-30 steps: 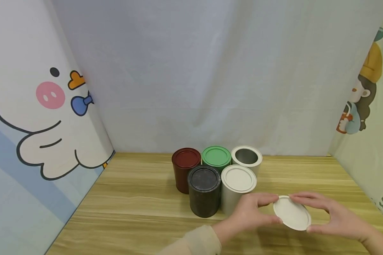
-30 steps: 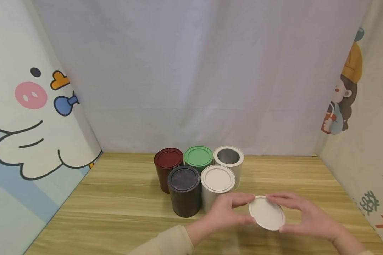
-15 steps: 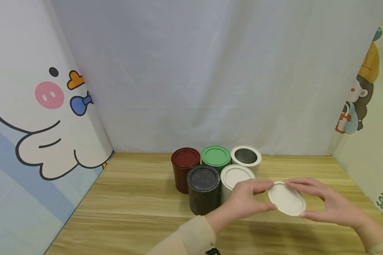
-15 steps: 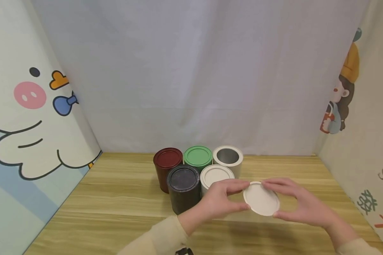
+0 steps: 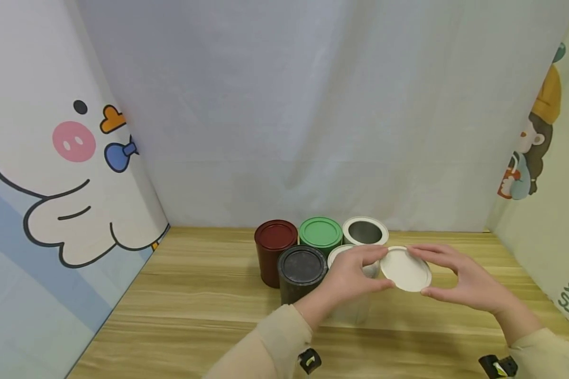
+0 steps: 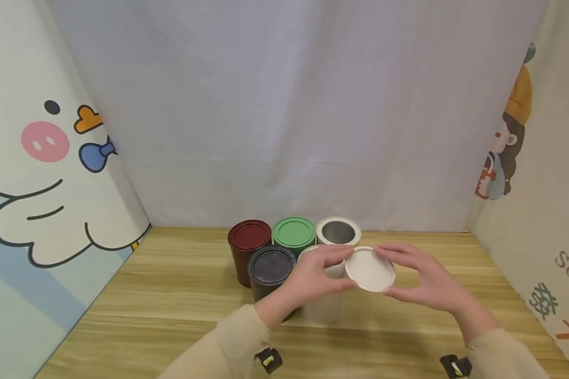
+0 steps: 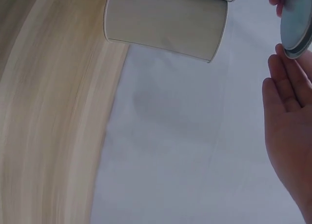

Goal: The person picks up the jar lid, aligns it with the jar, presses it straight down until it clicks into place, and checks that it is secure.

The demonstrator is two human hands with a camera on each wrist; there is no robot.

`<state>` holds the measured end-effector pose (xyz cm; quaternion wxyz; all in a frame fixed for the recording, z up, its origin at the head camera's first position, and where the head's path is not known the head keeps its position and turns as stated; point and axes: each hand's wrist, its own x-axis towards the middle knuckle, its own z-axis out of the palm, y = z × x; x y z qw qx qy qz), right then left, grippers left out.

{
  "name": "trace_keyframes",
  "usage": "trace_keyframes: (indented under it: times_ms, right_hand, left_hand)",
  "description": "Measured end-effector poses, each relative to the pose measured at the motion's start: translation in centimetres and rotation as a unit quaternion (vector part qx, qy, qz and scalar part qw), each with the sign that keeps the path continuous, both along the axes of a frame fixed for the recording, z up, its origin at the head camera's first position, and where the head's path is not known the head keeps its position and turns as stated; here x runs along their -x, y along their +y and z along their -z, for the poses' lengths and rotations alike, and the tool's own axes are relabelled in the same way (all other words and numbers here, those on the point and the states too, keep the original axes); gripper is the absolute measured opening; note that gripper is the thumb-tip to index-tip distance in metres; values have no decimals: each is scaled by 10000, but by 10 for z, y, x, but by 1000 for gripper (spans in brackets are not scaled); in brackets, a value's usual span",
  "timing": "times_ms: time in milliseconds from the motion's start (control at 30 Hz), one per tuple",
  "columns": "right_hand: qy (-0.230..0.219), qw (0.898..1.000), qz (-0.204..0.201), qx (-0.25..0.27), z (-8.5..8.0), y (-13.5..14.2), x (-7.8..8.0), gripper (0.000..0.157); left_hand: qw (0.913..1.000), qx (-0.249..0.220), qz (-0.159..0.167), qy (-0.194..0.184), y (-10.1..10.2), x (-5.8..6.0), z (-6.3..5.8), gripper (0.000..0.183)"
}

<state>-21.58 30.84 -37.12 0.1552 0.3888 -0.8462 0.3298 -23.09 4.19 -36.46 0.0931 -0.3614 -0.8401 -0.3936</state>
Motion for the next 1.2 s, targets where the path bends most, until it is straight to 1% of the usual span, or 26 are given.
trace_keyframes:
  times_ms: [67,200,267,400,467,600,767,933,1067,1200]
  right_hand:
    - [27,10000,79,25,-1,-4,5,77]
    - [52,9993,364,-20,-4,-13,14,72]
    - [36,9984,558,-93,-6,-18,18,69]
    - [-227,9954,919,-166,-10,-28,27,65]
    - [-427,9935,1044,-129,-12,-33,31,64]
    - [-723,9896,1239,-82,-14,-39,40,65]
    - [-809,9868,1401,-94,-16,-46,51,66]
    - [-830,9854,1484,-127,-17,-50,59,66]
    - [-1018,9831,1518,-99,-16,-52,64,66]
    - [-1126,9815,1543,-120,-14,-54,69,67]
  left_hand:
    - [10000,-18,-54,-23,-3,4,-1,58]
    - [9990,-214,-102,-383,-7,13,-3,56]
    - [9985,-227,-158,-467,-9,18,-5,55]
    - [9980,-92,-356,-508,-12,28,-8,54]
    - [9978,-79,-460,-466,-13,33,-10,52]
    - [9965,-110,-661,-496,-14,44,-14,50]
    - [9939,48,-915,-620,-15,53,-16,50]
    - [9923,80,-999,-722,-16,61,-15,50]
    - [9906,42,-1066,-853,-17,66,-15,50]
    - [9888,210,-1190,-875,-17,68,-14,50]
